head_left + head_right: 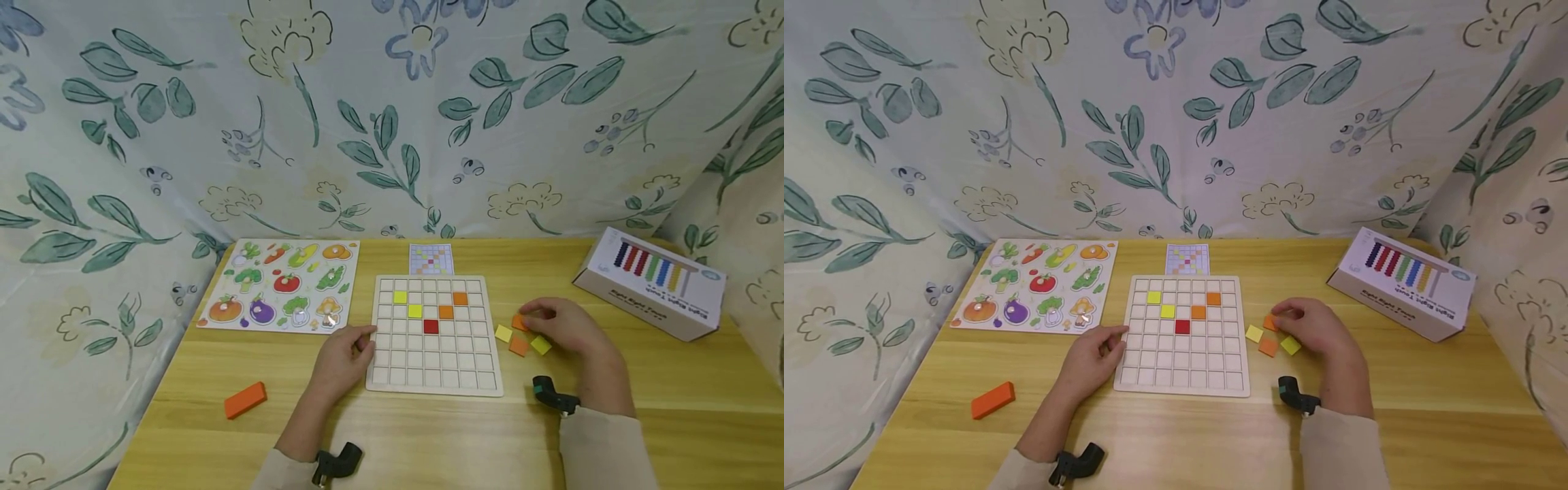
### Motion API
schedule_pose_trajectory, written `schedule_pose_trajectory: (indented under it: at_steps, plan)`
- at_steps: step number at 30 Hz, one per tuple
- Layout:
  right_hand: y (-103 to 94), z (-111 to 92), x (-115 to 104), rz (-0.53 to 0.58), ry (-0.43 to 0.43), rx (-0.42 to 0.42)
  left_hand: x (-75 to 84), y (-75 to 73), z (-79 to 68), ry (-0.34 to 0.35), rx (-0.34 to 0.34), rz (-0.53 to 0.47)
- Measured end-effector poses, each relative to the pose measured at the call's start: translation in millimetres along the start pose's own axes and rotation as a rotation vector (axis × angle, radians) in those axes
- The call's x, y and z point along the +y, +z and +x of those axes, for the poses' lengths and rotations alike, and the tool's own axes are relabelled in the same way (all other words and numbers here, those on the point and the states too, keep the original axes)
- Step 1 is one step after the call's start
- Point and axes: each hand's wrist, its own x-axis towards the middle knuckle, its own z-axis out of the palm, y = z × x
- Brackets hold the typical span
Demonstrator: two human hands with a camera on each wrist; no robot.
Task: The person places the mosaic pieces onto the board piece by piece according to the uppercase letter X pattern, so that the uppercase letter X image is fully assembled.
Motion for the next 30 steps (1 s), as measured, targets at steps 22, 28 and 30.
schedule_pose_trajectory:
  at_steps: [22, 28, 30]
  plan:
    - [-2.5, -4.6, 1.2, -0.008, 0.018, -0.018, -2.1, 0.9, -0.1, 0.014, 0.008, -0.006]
    - [-1.4, -3.2, 0.5, -0.012, 0.015, -0.012, -1.4, 0.9, 0.4, 0.015, 0.008, -0.005]
    - [-1.4, -2.7, 0.7, -0.01, 0.013, -0.013, -1.1, 0.7, 0.4, 0.013, 0.008, -0.007]
